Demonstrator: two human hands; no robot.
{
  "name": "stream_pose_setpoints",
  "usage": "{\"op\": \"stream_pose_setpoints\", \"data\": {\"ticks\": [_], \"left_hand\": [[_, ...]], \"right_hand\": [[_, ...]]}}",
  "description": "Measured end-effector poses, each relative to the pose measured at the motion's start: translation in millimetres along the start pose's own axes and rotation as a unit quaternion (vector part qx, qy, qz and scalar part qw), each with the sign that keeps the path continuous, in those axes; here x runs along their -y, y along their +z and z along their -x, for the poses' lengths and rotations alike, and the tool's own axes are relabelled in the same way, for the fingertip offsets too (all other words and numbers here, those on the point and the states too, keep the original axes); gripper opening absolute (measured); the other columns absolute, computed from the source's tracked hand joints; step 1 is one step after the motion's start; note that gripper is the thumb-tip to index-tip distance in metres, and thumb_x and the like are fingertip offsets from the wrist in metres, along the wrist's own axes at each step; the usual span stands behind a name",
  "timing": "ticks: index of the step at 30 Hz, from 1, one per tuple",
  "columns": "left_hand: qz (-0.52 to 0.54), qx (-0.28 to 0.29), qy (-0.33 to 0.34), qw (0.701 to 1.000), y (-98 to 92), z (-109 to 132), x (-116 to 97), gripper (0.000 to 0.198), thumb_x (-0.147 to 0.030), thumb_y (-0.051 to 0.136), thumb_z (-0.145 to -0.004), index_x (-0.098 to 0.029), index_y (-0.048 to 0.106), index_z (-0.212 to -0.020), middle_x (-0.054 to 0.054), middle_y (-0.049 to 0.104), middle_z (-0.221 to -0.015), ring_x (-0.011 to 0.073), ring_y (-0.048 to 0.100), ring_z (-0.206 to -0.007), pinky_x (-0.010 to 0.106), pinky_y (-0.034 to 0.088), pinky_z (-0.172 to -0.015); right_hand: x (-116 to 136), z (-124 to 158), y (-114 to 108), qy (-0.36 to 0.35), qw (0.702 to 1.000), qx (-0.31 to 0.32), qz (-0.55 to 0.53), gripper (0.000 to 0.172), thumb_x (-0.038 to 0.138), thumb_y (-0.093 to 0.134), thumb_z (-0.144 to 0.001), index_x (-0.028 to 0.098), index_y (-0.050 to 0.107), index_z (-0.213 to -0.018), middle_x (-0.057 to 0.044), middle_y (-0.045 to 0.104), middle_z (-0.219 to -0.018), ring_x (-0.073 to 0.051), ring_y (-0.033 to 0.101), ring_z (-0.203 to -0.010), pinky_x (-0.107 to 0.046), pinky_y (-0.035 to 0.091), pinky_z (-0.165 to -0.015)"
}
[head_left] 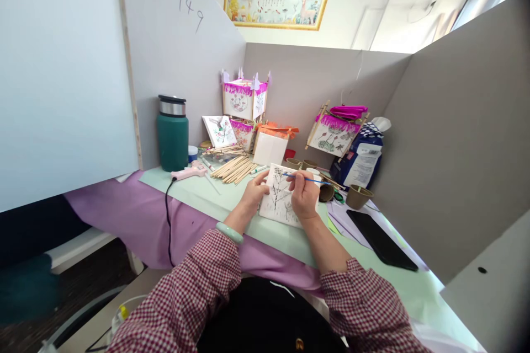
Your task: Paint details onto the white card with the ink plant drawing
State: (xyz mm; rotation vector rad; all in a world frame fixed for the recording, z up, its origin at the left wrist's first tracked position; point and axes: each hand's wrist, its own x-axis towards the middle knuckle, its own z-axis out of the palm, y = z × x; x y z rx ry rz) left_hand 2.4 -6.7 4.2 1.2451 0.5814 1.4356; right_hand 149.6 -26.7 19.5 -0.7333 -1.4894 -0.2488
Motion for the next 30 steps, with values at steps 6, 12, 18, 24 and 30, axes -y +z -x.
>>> {"op": "stream_pose_setpoints", "data": {"ticks": [6,12,18,24,30], "left_hand": [[0.001,-0.004,0.004,1.000,-0.2,-0.2,0.3,0.076,-0.009,0.052,-0.049,-0.015,0.069,-0.122,0.001,0.065,-0.080,0.0144,0.053,-0.071,0.021,0.042,-0.062],[0.000,-0.007,0.002,1.000,0.5,0.9,-1.5,0.075,-0.009,0.052,-0.049,-0.015,0.069,-0.122,0.000,0.065,-0.079,0.0141,0.053,-0.070,0.021,0.041,-0.061],[0.000,-0.005,0.001,1.000,0.8,2.1,-2.6,0.075,-0.009,0.052,-0.050,-0.015,0.069,-0.122,0.000,0.065,-0.078,0.0141,0.053,-0.069,0.021,0.041,-0.060],[-0.001,-0.003,-0.004,1.000,1.1,2.1,-2.6,0.077,-0.009,0.051,-0.049,-0.015,0.067,-0.125,0.001,0.066,-0.079,0.0147,0.054,-0.069,0.022,0.041,-0.061],[0.000,-0.003,-0.006,1.000,1.7,2.7,-4.3,0.075,-0.009,0.052,-0.050,-0.015,0.068,-0.123,0.001,0.065,-0.079,0.0146,0.053,-0.069,0.022,0.042,-0.060]], "right_hand": [[0.0,0.0,0.2,-0.003,1.000,0.008,0.003,0.025,0.035,0.040,-0.102,0.022,0.056,-0.089,0.000,0.065,-0.070,-0.012,0.055,-0.051,-0.027,0.046,-0.059],[-0.5,-0.5,0.2,-0.005,1.000,0.011,0.012,0.028,0.035,0.039,-0.103,0.021,0.057,-0.086,0.001,0.064,-0.067,-0.012,0.055,-0.051,-0.027,0.045,-0.061],[-0.5,0.1,1.1,0.003,1.000,0.018,0.019,0.032,0.041,0.038,-0.103,0.021,0.057,-0.087,0.000,0.067,-0.072,-0.012,0.055,-0.051,-0.028,0.045,-0.059],[0.6,1.3,2.0,0.003,0.999,0.025,0.020,0.032,0.042,0.038,-0.103,0.022,0.058,-0.087,-0.001,0.067,-0.072,-0.012,0.056,-0.052,-0.028,0.045,-0.060],[2.5,0.8,1.0,-0.004,0.999,0.024,0.020,0.032,0.040,0.039,-0.102,0.021,0.059,-0.086,-0.001,0.067,-0.071,-0.013,0.056,-0.052,-0.029,0.045,-0.061]]}}
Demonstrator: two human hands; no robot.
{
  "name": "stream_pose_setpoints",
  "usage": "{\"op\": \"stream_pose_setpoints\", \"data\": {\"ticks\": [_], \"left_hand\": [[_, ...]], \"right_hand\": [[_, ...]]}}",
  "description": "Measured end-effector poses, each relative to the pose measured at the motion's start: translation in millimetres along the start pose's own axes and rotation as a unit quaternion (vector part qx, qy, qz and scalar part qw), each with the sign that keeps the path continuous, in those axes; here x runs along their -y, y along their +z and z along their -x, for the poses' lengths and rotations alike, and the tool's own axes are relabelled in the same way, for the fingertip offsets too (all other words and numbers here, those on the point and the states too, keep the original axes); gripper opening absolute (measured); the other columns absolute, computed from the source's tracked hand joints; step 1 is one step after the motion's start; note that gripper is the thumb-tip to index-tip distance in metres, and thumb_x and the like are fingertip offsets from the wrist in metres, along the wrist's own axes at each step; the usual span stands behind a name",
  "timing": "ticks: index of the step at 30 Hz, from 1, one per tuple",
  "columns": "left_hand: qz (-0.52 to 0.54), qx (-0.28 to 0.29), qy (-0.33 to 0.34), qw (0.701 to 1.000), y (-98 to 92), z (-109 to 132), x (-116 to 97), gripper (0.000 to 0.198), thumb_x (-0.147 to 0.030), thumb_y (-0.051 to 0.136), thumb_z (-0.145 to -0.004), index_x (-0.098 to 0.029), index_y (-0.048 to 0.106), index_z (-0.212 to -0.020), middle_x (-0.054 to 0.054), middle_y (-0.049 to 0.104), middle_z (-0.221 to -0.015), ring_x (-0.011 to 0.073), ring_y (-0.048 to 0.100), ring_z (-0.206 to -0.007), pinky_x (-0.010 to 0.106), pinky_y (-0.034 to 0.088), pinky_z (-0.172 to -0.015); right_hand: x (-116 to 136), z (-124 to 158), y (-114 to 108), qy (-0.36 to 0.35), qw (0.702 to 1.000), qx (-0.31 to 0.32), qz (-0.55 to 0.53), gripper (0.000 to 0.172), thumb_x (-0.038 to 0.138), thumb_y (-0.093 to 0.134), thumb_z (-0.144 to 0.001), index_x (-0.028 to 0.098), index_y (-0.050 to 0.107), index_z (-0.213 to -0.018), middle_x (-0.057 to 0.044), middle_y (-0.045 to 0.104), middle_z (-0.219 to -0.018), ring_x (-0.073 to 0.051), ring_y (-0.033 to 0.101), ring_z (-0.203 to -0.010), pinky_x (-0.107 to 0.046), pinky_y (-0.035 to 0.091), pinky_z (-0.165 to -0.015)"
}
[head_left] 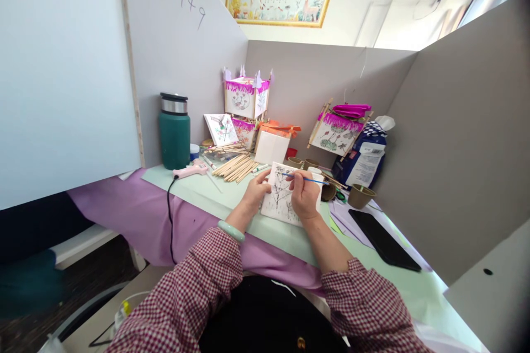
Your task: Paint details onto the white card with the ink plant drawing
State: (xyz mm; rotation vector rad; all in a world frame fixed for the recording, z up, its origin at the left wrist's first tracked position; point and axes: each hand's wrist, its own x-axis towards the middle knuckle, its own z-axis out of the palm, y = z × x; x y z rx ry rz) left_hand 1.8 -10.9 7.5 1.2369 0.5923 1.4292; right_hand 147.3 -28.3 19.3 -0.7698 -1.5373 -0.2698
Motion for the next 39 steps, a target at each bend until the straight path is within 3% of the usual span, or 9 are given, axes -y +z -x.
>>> {"op": "stream_pose_setpoints", "data": {"ticks": [23,39], "left_hand": [[0.004,-0.004,0.000,1.000,-0.5,-0.3,0.6,0.077,-0.008,0.052,-0.049,-0.015,0.068,-0.124,0.002,0.066,-0.082,0.0143,0.054,-0.070,0.021,0.042,-0.061],[-0.002,-0.001,0.003,1.000,-1.1,-0.8,1.4,0.076,-0.009,0.052,-0.049,-0.015,0.069,-0.123,0.001,0.065,-0.081,0.0135,0.052,-0.067,0.021,0.040,-0.058]], "right_hand": [[-1.6,-0.9,-1.3,-0.001,1.000,-0.021,0.005,0.031,0.040,0.037,-0.104,0.021,0.057,-0.090,0.000,0.068,-0.072,-0.011,0.055,-0.049,-0.028,0.046,-0.060],[-2.3,0.7,1.4,0.007,1.000,-0.001,0.002,0.033,0.043,0.039,-0.103,0.022,0.059,-0.086,0.000,0.066,-0.068,-0.013,0.057,-0.051,-0.028,0.045,-0.059]]}}
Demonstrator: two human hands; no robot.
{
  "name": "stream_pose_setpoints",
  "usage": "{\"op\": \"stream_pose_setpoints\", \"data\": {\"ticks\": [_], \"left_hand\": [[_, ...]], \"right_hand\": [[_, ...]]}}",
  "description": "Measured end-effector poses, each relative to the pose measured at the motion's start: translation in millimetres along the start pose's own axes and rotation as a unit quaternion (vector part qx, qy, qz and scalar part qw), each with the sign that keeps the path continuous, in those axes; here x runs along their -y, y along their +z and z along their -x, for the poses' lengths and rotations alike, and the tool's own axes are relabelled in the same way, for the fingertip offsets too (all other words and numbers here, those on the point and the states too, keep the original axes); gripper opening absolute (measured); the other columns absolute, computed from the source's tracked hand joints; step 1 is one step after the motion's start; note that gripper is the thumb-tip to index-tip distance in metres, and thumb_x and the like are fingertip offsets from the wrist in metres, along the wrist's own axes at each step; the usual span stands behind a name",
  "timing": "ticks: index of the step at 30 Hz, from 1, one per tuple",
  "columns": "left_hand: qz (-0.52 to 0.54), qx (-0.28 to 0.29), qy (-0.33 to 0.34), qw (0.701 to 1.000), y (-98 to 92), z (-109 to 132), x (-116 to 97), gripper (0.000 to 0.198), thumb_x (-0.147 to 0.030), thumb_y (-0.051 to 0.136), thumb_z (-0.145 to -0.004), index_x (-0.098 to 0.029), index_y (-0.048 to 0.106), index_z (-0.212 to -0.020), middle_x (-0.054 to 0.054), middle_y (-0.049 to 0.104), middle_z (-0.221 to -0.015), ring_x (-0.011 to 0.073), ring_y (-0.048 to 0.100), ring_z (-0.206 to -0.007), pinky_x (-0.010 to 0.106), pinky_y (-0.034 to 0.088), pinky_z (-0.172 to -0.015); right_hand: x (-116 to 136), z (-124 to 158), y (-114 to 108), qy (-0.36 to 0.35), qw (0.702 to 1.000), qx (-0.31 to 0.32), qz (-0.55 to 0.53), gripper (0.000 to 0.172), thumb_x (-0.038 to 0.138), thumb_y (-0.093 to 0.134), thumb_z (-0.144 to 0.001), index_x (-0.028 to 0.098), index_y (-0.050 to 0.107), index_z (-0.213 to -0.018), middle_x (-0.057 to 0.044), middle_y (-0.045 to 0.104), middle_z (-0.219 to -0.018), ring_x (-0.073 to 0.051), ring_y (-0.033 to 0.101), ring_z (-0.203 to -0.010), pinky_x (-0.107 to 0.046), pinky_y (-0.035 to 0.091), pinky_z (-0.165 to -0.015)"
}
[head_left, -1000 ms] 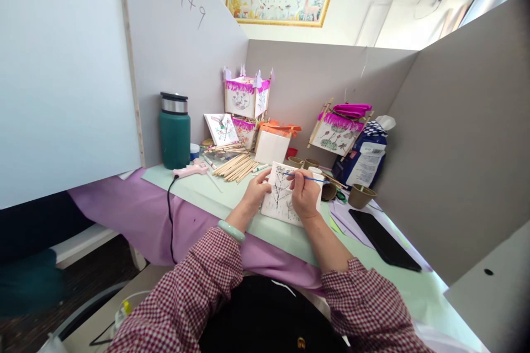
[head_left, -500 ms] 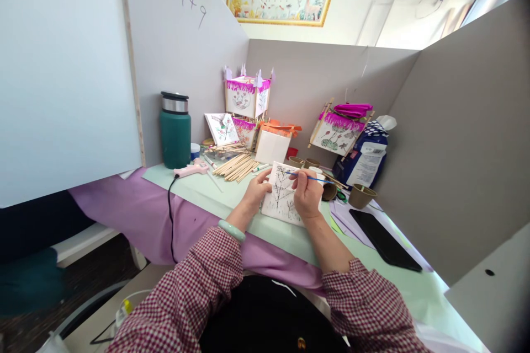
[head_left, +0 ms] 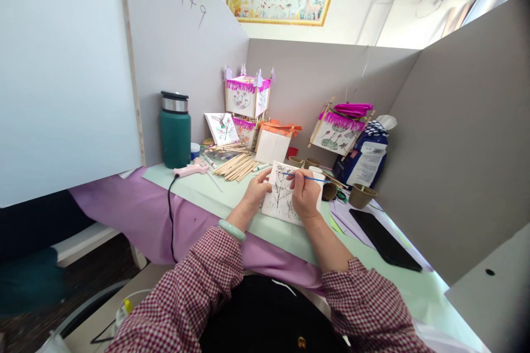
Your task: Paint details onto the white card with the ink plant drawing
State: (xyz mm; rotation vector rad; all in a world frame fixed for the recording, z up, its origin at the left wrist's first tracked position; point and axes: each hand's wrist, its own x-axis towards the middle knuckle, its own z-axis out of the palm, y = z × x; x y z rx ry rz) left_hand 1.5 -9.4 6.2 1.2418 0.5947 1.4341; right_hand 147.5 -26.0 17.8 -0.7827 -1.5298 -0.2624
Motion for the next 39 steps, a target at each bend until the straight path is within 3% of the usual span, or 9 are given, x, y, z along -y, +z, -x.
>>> {"op": "stream_pose_setpoints", "data": {"ticks": [9,39], "left_hand": [[-0.003,-0.004,-0.002,1.000,0.3,0.4,-0.2,0.076,-0.008,0.052,-0.050,-0.016,0.068,-0.123,0.002,0.066,-0.083,0.0150,0.054,-0.071,0.022,0.042,-0.062],[0.002,0.000,0.000,1.000,0.0,0.0,0.2,0.077,-0.007,0.052,-0.050,-0.015,0.068,-0.125,0.001,0.065,-0.082,0.0139,0.053,-0.069,0.021,0.041,-0.060]], "right_hand": [[4.6,-2.1,-3.6,0.001,1.000,-0.024,-0.004,0.029,0.038,0.037,-0.104,0.022,0.056,-0.090,0.001,0.068,-0.070,-0.011,0.055,-0.049,-0.028,0.046,-0.061],[2.1,-1.4,-3.0,0.003,1.000,-0.015,0.005,0.027,0.036,0.039,-0.102,0.021,0.057,-0.087,0.001,0.066,-0.068,-0.012,0.056,-0.050,-0.028,0.045,-0.061]]}}
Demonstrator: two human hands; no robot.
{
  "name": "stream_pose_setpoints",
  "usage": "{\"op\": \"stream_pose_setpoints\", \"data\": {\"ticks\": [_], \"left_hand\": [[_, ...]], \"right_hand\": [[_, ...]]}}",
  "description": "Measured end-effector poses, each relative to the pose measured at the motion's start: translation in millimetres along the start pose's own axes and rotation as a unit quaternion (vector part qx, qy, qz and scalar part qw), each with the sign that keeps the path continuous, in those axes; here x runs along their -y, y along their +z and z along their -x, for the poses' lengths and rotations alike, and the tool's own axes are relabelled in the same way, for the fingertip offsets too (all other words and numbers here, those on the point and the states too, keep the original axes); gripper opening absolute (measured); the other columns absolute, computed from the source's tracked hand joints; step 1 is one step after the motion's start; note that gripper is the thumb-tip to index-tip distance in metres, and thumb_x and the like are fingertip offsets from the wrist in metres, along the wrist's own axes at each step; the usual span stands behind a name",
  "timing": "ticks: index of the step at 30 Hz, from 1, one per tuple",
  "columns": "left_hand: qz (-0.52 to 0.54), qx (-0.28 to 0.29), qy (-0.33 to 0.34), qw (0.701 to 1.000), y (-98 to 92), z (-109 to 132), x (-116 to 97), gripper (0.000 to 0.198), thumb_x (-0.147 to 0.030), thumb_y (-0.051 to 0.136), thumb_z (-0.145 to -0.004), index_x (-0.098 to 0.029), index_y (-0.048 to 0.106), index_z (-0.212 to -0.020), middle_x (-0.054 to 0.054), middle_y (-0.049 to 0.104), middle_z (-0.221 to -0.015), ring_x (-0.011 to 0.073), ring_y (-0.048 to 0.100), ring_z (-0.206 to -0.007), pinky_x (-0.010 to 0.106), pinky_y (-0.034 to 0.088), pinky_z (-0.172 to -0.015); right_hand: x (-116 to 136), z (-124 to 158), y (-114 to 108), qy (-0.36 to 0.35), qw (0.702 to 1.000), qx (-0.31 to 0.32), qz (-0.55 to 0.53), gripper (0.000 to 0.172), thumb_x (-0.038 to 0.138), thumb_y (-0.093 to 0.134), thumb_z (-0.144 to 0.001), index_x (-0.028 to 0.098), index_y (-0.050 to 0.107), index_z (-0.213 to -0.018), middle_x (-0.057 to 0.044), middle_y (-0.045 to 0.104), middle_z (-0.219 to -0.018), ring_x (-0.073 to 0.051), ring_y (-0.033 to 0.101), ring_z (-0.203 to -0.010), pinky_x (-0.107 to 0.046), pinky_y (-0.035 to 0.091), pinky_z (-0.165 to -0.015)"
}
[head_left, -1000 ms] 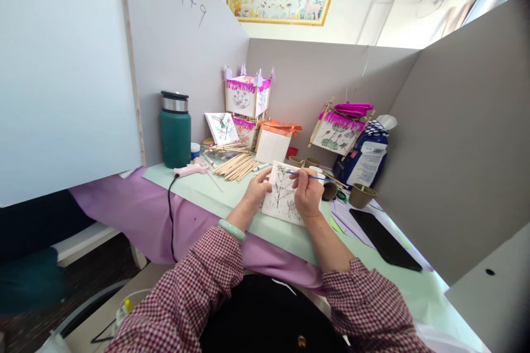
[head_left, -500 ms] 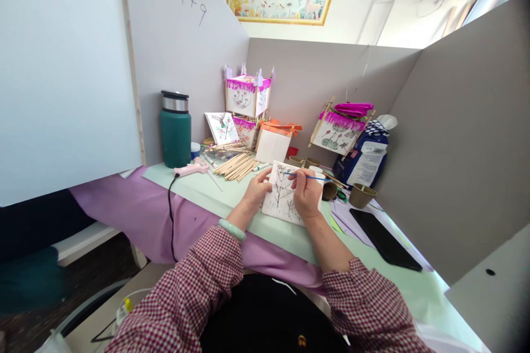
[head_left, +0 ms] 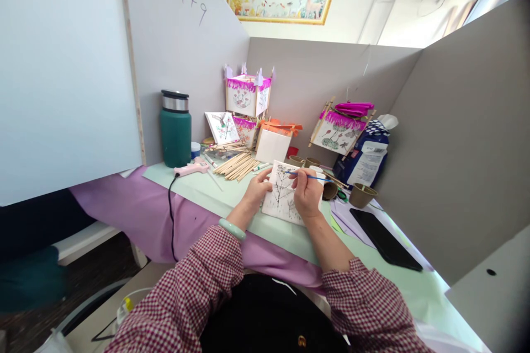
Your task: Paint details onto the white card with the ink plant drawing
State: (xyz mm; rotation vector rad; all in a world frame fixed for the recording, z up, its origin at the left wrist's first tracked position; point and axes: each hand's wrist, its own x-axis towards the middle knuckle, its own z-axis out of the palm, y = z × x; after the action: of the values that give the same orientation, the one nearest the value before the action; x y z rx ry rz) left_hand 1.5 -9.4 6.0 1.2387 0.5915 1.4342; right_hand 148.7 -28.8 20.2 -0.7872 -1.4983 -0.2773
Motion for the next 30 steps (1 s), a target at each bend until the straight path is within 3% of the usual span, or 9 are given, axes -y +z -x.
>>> {"op": "stream_pose_setpoints", "data": {"ticks": [30], "left_hand": [[0.000,0.000,-0.002,1.000,0.2,0.5,-0.2,0.076,-0.008,0.052,-0.050,-0.016,0.068,-0.124,0.001,0.066,-0.083,0.0142,0.053,-0.070,0.021,0.042,-0.061]], "right_hand": [[3.7,0.7,-0.6,0.016,1.000,-0.001,-0.012,0.031,0.041,0.039,-0.103,0.022,0.057,-0.087,0.002,0.066,-0.065,-0.012,0.057,-0.051,-0.027,0.046,-0.060]]}}
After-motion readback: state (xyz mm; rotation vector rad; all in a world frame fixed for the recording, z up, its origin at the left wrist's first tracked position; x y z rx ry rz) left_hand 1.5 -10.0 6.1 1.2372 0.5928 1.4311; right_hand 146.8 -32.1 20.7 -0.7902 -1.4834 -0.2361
